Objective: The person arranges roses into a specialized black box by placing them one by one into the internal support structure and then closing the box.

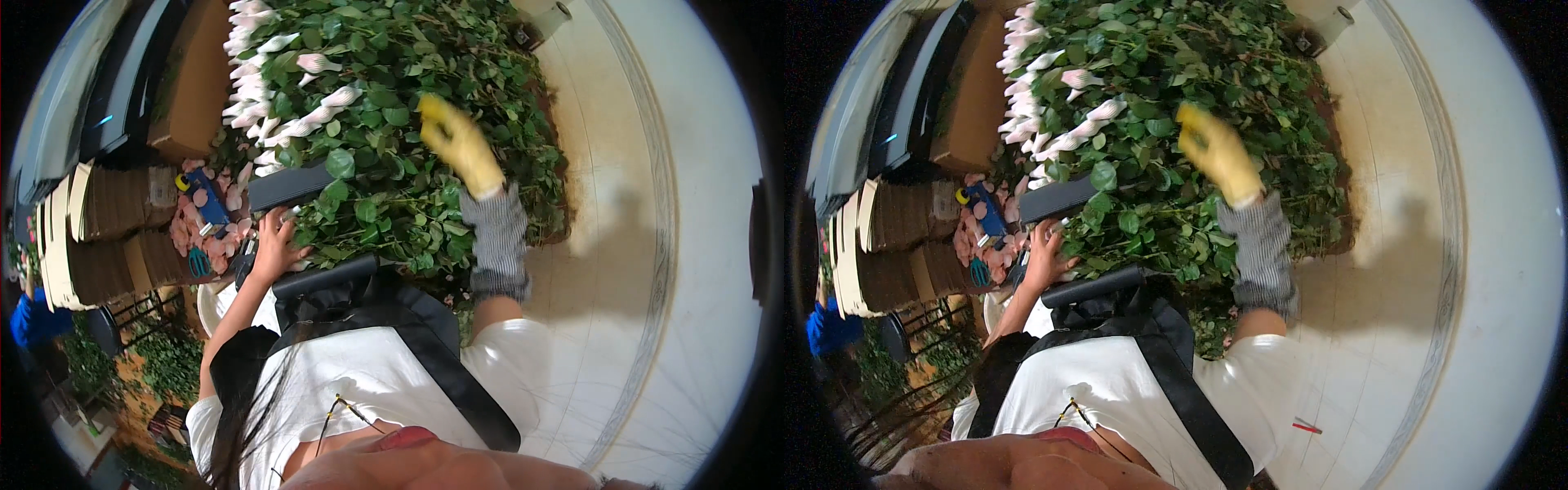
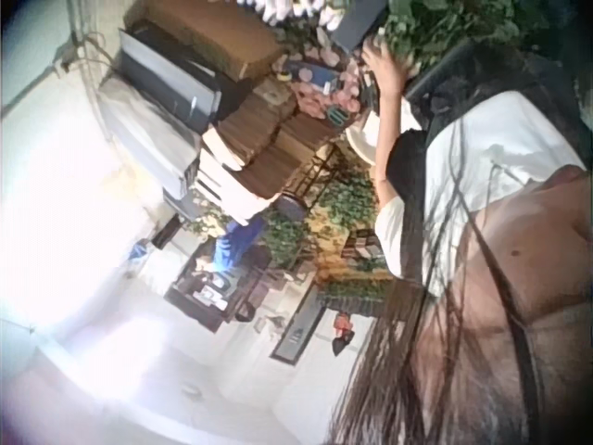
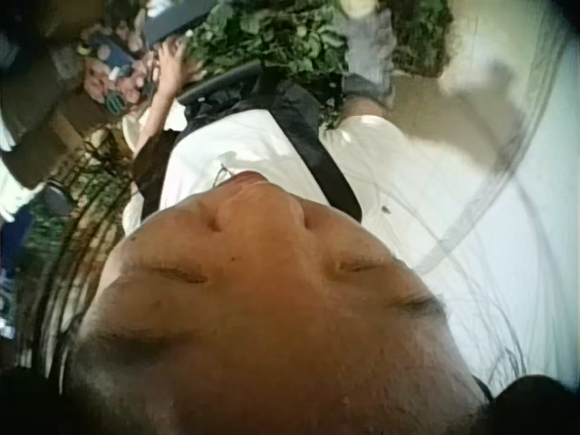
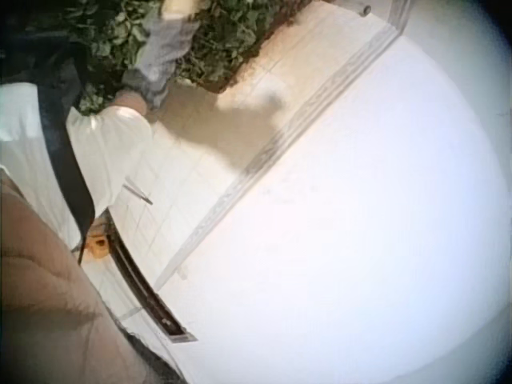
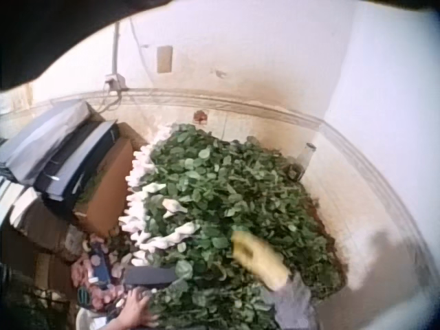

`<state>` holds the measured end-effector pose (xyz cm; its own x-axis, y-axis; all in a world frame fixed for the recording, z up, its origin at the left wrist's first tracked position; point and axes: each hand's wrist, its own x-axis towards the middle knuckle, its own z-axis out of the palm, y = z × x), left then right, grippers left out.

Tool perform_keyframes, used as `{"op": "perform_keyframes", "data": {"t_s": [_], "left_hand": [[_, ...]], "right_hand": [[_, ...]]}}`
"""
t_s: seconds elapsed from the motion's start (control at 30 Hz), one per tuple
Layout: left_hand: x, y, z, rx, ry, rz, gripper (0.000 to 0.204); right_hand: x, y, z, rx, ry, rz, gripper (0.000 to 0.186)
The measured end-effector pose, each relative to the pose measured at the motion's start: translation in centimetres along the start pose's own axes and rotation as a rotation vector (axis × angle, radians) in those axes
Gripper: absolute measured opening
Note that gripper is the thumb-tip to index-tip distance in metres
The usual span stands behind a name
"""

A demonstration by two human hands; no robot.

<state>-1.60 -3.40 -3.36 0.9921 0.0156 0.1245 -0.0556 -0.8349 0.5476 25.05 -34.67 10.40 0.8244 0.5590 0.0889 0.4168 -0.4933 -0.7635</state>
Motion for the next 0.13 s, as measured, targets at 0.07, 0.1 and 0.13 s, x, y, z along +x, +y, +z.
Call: {"op": "perform_keyframes", "data": {"t_s": [0.07, 0.1, 0.13], "left_hand": [[-0.3, -0.2, -0.1, -0.012, -0.033, -0.049, 0.068], [-0.3, 0.0, -0.2, 0.002, -0.046, -0.064, 0.072], [-0.3, 0.5, -0.5, 0.041, -0.097, -0.087, 0.081]], "right_hand": [[5.6, 0.4, -1.8, -0.449, 0.366, 0.0, 0.07], [7.5, 1.6, -2.3, -0.719, 0.346, 0.107, 0.071], [8.3, 2.7, -2.2, -0.988, 0.308, 0.224, 0.073]]}}
